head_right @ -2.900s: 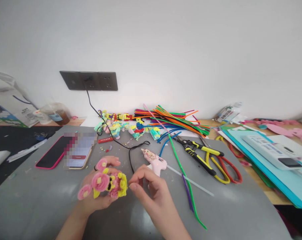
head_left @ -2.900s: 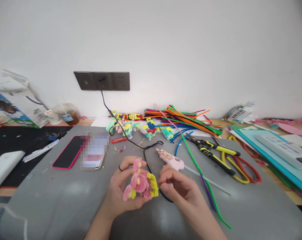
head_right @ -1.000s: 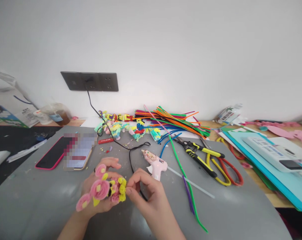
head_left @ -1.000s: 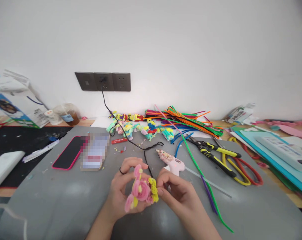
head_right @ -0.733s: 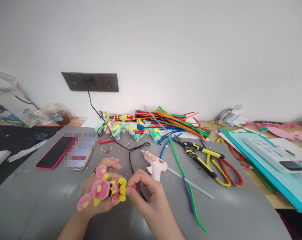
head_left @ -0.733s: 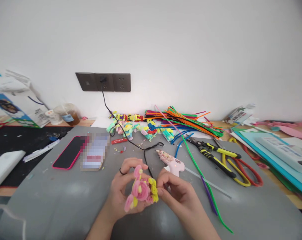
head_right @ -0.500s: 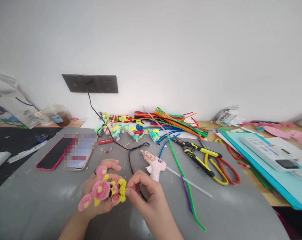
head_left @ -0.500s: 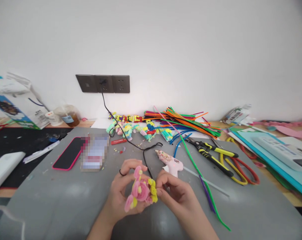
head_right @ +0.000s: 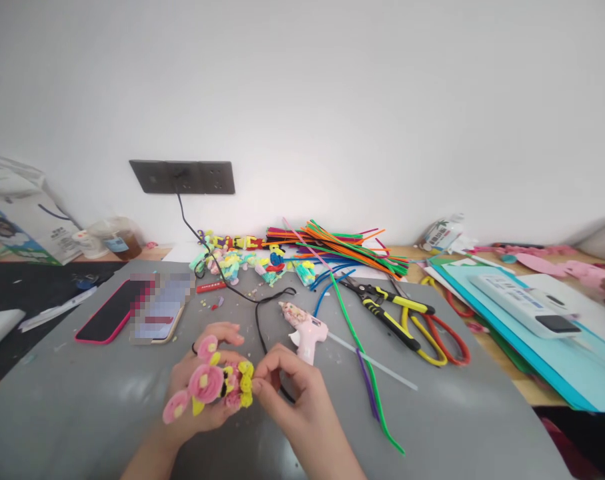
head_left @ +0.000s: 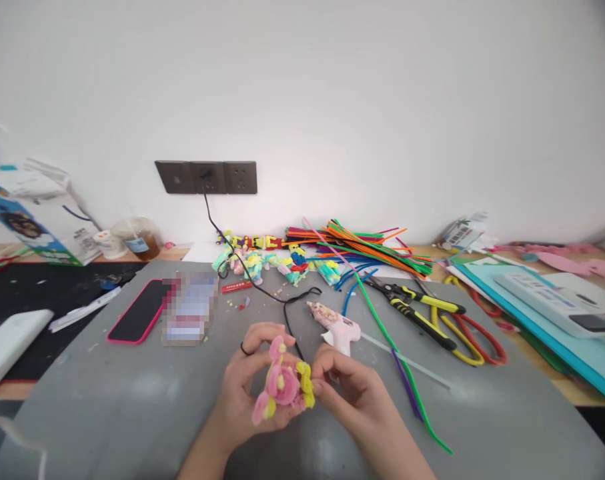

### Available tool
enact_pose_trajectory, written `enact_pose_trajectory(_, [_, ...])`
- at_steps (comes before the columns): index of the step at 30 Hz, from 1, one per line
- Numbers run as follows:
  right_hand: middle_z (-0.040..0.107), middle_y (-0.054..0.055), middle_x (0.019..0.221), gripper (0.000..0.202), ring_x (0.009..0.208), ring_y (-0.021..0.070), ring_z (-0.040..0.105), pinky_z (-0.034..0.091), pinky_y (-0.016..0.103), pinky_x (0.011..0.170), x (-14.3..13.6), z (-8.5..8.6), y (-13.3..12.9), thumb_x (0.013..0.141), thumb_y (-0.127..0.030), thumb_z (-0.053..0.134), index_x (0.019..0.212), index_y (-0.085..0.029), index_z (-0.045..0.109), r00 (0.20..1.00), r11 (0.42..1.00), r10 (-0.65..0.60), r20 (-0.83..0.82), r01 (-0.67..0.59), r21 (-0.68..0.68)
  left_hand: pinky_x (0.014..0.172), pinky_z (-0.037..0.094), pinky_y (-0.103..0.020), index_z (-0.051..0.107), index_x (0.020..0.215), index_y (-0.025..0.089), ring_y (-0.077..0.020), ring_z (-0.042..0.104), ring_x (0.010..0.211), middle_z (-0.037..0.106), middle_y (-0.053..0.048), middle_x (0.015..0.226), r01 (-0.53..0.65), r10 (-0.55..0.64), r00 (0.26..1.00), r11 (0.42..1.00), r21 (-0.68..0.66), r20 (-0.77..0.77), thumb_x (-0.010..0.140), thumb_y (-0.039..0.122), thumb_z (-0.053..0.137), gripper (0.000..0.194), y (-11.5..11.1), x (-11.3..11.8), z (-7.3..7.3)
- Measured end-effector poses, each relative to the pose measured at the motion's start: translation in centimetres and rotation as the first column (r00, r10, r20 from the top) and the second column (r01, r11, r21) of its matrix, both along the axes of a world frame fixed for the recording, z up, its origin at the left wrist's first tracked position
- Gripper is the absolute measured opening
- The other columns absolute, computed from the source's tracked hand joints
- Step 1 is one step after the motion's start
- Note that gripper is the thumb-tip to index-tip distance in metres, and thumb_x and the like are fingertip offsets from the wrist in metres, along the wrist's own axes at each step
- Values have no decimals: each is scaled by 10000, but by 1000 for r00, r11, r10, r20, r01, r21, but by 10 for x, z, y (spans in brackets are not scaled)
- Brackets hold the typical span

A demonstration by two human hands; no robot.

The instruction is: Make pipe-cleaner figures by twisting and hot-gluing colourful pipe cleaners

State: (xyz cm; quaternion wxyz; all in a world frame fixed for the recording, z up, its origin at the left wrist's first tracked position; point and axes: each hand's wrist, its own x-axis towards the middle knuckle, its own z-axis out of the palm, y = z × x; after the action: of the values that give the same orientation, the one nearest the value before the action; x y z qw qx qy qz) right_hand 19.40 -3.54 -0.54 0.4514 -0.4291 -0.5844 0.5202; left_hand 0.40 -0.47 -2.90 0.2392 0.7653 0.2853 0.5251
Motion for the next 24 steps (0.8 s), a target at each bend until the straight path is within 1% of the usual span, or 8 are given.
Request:
enact_pose_trajectory(5, [530, 1, 715, 293, 677, 167, 504, 425, 271, 652, 1, -2, 0, 912, -449, 628, 750, -205, 623, 1000, 1000, 5, 28, -5, 8, 940, 552, -479, 695, 1033, 261, -293, 625, 1093, 632, -88, 1098, 10, -11, 1000, 999, -39, -12, 779, 394, 745, 291, 0, -2, -6])
enact_pose_trajectory(10, [542, 9, 718, 319, 672, 169, 504, 424, 276, 642, 1, -5, 2, 906, -479, 630, 755, -198, 645, 999, 1000, 0, 35, 0, 3, 911, 561, -487, 706, 1013, 249, -307, 611, 1092, 630, -101, 1082, -41, 41, 999, 999, 9, -34, 758, 383, 746, 291, 0, -3, -15])
enact_pose_trajectory(15, [536, 1, 709, 346, 649, 154, 472, 397, 267, 622, 2, -10, 3, 905, -499, 631, 760, -186, 648, 1000, 1000, 12, 27, -11, -13, 912, 558, -493, 711, 992, 246, -302, 614, 1077, 631, -93, 1040, -40, 40, 999, 999, -7, -4, 786, 439, 713, 283, 1, 0, -11])
enact_pose_trajectory(19, [531, 1, 710, 364, 646, 151, 468, 389, 262, 616, 3, -14, 5, 906, -522, 621, 768, -186, 640, 999, 999, 30, 17, -30, -38, 898, 557, -456, 695, 981, 252, -288, 616, 1066, 632, -71, 975, -34, 34, 999, 999, 2, 9, 767, 399, 736, 262, 2, 2, -9])
enact_pose_trajectory(22, [532, 1, 699, 393, 641, 156, 476, 392, 263, 607, 1, -10, 6, 880, -563, 631, 750, -192, 630, 999, 998, 35, 13, -34, -51, 891, 554, -442, 689, 971, 248, -283, 624, 1050, 628, -70, 973, -34, 33, 999, 999, 18, 15, 770, 372, 720, 238, 5, 3, -9])
enact_pose_trajectory(24, [526, -2, 674, 421, 624, 155, 468, 386, 265, 596, 0, -5, 8, 847, -592, 650, 714, -194, 614, 1000, 998, 18, 22, -17, -55, 893, 552, -435, 693, 962, 249, -281, 628, 1044, 630, -70, 970, -33, 33, 999, 999, 19, 24, 780, 388, 710, 230, 6, 4, -8])
